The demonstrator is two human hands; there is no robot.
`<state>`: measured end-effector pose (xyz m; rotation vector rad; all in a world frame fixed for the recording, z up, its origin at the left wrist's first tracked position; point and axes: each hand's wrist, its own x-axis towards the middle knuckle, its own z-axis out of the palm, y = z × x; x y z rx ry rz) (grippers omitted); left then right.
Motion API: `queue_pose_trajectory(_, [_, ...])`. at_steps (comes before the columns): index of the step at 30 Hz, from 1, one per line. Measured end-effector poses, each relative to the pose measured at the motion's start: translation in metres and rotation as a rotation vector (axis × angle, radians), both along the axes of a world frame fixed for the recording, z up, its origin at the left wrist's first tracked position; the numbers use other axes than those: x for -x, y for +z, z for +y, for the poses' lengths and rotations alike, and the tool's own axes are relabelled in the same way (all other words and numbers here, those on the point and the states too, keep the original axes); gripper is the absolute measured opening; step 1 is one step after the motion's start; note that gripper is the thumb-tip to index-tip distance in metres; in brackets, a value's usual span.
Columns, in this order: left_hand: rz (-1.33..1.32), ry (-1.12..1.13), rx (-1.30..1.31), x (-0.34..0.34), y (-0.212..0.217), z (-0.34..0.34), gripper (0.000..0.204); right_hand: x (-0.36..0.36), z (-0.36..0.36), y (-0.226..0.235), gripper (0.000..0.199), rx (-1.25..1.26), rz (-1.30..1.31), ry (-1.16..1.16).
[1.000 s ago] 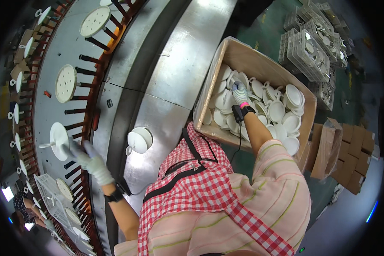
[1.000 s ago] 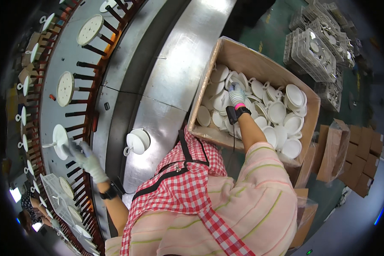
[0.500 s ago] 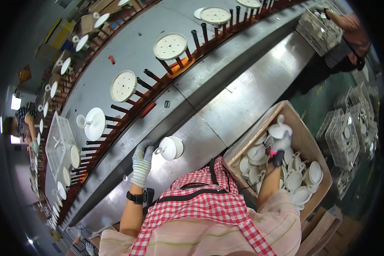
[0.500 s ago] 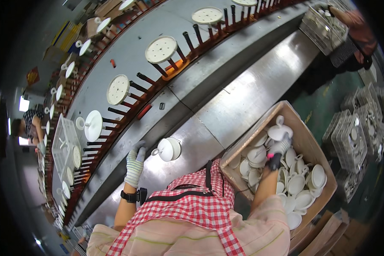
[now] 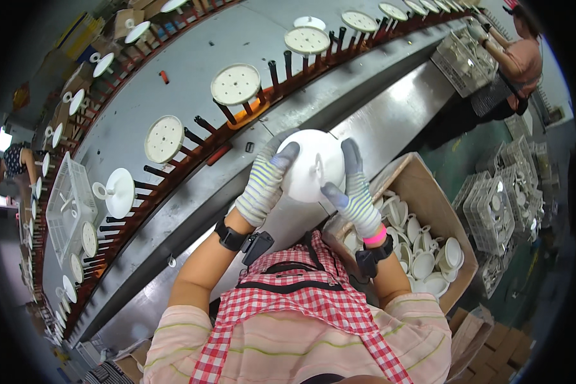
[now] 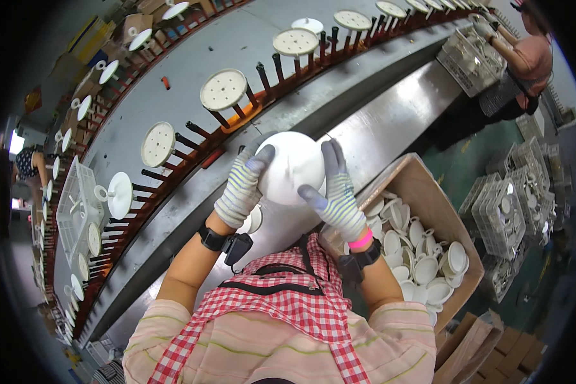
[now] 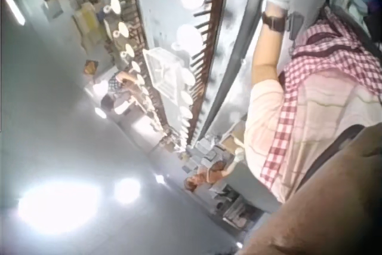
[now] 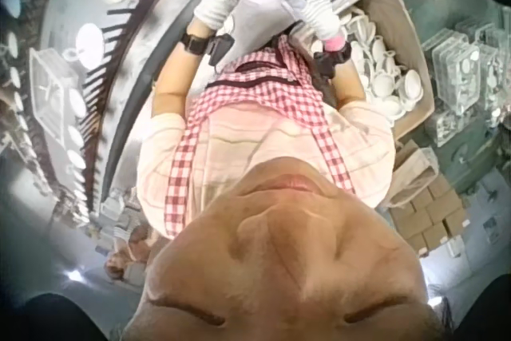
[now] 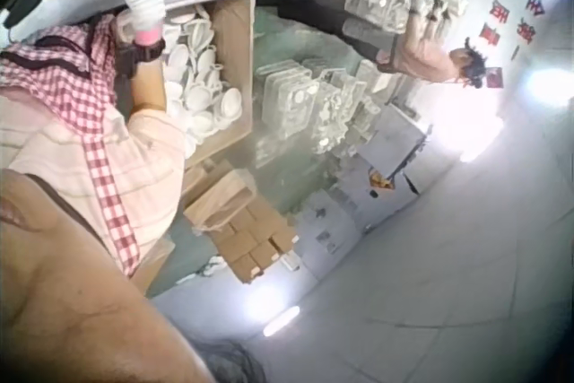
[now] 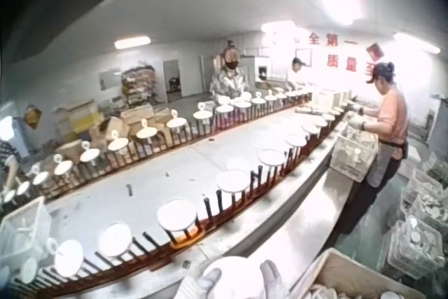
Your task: The person takes ceramic lids from a box and places them onto ceramic pots moving along a conveyor belt, handling the items one by one.
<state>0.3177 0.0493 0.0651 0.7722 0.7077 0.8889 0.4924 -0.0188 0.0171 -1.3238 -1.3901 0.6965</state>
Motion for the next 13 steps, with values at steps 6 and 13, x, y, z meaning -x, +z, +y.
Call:
queue_pose_trajectory(6, [-0.015,0.158,-0.231,-0.003,0.008,0.024,0.057,0.025,0.090,0.044,0.039,-0.375,-0.403,0.019])
queue_pose_trajectory(13, [0.272,0.282,-0.361,0.025,-0.006,0.086,0.069,-0.007,0.242,0.020,0.052,-0.202,-0.529,-0.213])
